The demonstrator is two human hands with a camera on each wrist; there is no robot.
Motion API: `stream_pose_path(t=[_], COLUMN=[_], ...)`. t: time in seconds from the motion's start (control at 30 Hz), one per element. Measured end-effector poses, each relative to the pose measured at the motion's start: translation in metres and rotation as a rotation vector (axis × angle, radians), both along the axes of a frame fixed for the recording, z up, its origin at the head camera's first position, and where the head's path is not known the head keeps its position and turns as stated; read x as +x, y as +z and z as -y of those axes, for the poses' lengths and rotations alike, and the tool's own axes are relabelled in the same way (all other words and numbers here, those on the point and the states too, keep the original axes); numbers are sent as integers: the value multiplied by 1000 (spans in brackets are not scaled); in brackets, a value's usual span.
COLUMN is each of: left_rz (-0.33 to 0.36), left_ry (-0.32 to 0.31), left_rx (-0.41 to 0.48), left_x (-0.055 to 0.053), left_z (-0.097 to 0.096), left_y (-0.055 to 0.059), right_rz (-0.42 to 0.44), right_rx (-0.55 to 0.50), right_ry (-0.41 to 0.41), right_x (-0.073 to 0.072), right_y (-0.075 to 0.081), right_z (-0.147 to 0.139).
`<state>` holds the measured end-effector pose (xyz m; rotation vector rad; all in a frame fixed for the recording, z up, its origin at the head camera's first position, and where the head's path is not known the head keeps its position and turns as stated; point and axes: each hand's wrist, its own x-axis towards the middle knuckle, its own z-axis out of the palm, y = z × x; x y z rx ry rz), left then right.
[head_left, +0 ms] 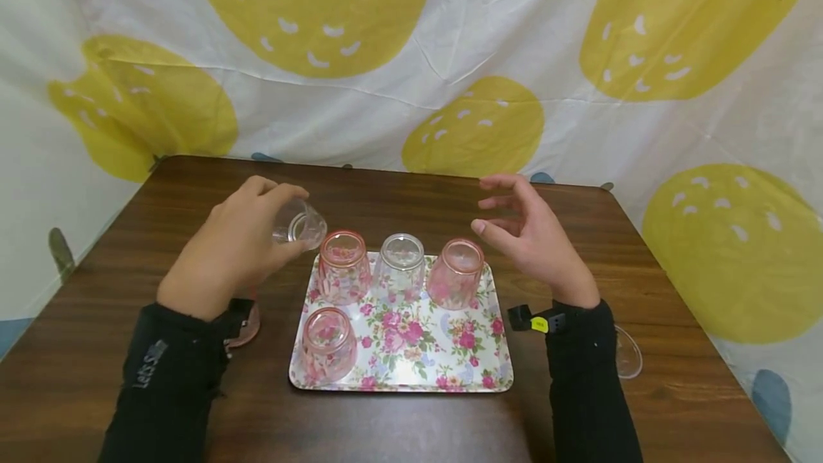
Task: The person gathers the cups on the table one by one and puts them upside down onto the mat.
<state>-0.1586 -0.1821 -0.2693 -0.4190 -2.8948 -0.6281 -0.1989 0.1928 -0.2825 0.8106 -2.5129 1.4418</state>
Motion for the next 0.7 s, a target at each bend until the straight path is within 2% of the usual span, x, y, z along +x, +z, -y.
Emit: stream_pose_path(t=[0.2, 0.47, 0.57, 0.7], left_rz=[-125, -330, -357, -350], left_ry=[-15, -111, -159, -210], left_rx=[63, 145, 202, 283], left_x=[2, 4, 6, 8], left_z=[-1, -8, -12, -18], left_y=[2, 3, 5, 6], right_rz=[0, 16, 15, 15], right_rx=[2, -5, -6, -10], right_ry=[-1, 4, 9, 19], right_x=[0, -1, -1, 1], right_y=[-1, -1, -1, -1], right_z=[0, 2, 3, 6])
